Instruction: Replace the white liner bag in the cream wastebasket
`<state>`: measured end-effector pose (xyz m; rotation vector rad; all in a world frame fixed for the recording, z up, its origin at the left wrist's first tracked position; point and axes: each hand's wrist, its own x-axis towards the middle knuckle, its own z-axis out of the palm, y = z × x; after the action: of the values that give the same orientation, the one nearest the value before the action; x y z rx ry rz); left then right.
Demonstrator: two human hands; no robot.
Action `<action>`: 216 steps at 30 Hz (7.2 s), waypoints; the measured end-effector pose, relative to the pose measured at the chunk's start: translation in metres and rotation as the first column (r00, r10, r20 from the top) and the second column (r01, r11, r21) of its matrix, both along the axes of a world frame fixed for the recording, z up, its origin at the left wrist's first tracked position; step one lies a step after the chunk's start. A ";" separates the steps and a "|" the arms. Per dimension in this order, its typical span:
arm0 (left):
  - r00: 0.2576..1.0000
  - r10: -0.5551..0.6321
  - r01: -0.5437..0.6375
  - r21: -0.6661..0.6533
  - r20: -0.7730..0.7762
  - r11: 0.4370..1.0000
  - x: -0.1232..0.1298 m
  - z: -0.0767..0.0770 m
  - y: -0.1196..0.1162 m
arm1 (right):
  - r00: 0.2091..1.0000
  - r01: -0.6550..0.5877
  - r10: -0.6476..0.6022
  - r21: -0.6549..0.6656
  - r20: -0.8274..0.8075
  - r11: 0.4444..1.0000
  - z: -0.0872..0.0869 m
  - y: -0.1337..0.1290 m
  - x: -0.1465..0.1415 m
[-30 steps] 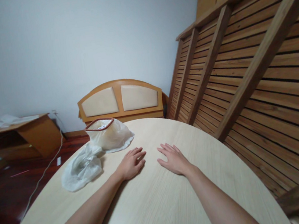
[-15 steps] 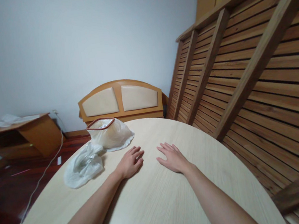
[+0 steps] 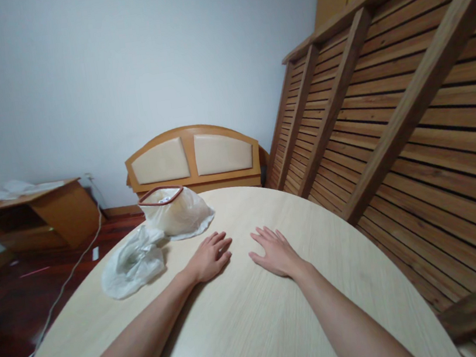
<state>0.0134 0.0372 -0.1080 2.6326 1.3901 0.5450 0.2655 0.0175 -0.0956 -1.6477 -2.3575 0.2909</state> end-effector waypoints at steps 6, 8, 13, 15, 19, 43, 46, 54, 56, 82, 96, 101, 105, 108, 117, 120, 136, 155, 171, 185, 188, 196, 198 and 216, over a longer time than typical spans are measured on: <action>1.000 0.001 -0.001 0.002 -0.005 1.000 0.001 -0.001 0.001 | 1.000 -0.002 0.002 -0.011 -0.003 1.000 0.000 0.000 0.002; 1.000 0.003 -0.003 0.003 -0.009 1.000 0.001 -0.001 0.001 | 1.000 -0.003 0.003 -0.005 -0.003 1.000 0.000 0.000 0.002; 1.000 0.007 -0.007 0.001 -0.020 1.000 0.002 0.001 0.000 | 1.000 -0.004 0.004 -0.003 0.001 1.000 -0.002 0.001 0.003; 1.000 0.006 -0.006 -0.001 -0.020 1.000 0.003 0.001 0.000 | 1.000 -0.006 0.006 0.000 0.002 1.000 -0.002 0.001 0.003; 1.000 0.002 -0.002 0.000 -0.017 1.000 0.003 0.001 0.000 | 1.000 -0.008 0.007 0.003 0.004 1.000 -0.002 0.002 0.004; 1.000 0.004 -0.003 0.007 -0.022 1.000 0.002 0.003 -0.003 | 1.000 0.000 0.000 -0.002 0.002 1.000 0.003 -0.002 0.001; 1.000 0.005 -0.005 0.004 -0.023 1.000 0.003 0.003 -0.002 | 1.000 -0.001 0.001 -0.002 -0.003 1.000 0.002 -0.002 0.001; 1.000 0.004 -0.004 0.009 -0.023 1.000 0.004 0.004 -0.002 | 1.000 -0.003 0.003 -0.001 -0.011 1.000 0.000 -0.001 0.004; 1.000 0.003 -0.003 0.014 -0.023 1.000 0.004 0.003 -0.002 | 1.000 -0.002 0.002 -0.001 -0.010 1.000 0.000 -0.001 0.004; 0.866 0.459 -0.495 0.459 0.197 0.737 -0.087 0.085 0.020 | 1.000 -0.004 0.004 0.005 0.007 1.000 0.001 -0.003 0.001; 0.893 0.400 -0.449 0.459 0.205 0.766 -0.085 0.091 0.017 | 1.000 -0.006 0.006 0.009 -0.007 1.000 0.003 -0.005 0.003; 0.937 0.315 -0.349 0.452 0.150 0.821 -0.066 0.092 0.009 | 1.000 -0.005 0.005 -0.003 0.000 1.000 0.006 -0.006 0.004; 0.961 0.250 -0.275 0.442 0.116 0.854 -0.046 0.094 -0.002 | 1.000 -0.004 0.004 -0.005 -0.022 1.000 0.006 -0.008 0.005; 0.981 0.163 -0.191 0.412 0.101 0.891 -0.032 0.099 -0.012 | 0.989 0.009 0.000 0.057 -0.150 0.998 0.006 -0.008 0.006; 0.990 -0.083 0.048 0.281 0.114 0.958 0.003 0.122 -0.045 | 0.876 0.217 -0.020 0.356 -0.481 0.909 0.042 0.002 0.019; 0.980 -0.148 0.111 0.244 0.136 0.963 0.008 0.129 -0.054 | 0.856 0.225 0.039 0.440 -0.516 0.869 0.069 -0.006 0.017; 0.942 -0.291 0.284 0.065 0.165 0.957 -0.006 0.163 -0.081 | 0.823 -0.362 0.512 0.466 -0.247 0.807 0.138 -0.053 -0.016; 0.946 -0.320 0.322 -0.035 0.060 0.946 0.010 0.177 -0.110 | 0.959 0.091 0.014 0.356 -0.283 0.930 0.169 -0.057 -0.007; 0.921 -0.374 0.386 -0.133 0.105 0.913 0.023 0.185 -0.120 | 0.964 0.234 -0.178 0.306 -0.200 0.923 0.151 -0.055 -0.008; 0.929 0.204 -0.195 -0.063 0.308 0.979 0.020 0.157 -0.076 | 0.958 0.273 -0.224 0.334 -0.179 0.902 0.154 -0.065 -0.017; 0.926 0.202 -0.194 -0.057 0.319 0.979 0.020 0.157 -0.076 | 0.959 0.267 -0.216 0.335 -0.182 0.903 0.156 -0.067 -0.018; 0.924 0.131 -0.145 0.012 0.359 0.989 0.022 0.156 -0.077 | 0.958 0.268 -0.214 0.335 -0.190 0.903 0.156 -0.069 -0.019; 0.923 0.125 -0.139 0.012 0.364 0.990 0.022 0.156 -0.078 | 0.959 0.270 -0.221 0.334 -0.179 0.903 0.156 -0.070 -0.019; 0.921 0.140 -0.152 0.005 0.363 0.988 0.025 0.156 -0.080 | 0.956 0.293 -0.268 0.320 -0.121 0.901 0.156 -0.073 -0.022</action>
<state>0.0389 -0.0423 0.0480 2.3024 1.4684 1.0213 0.2438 -0.0552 0.0607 -1.7388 -1.9460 -0.1008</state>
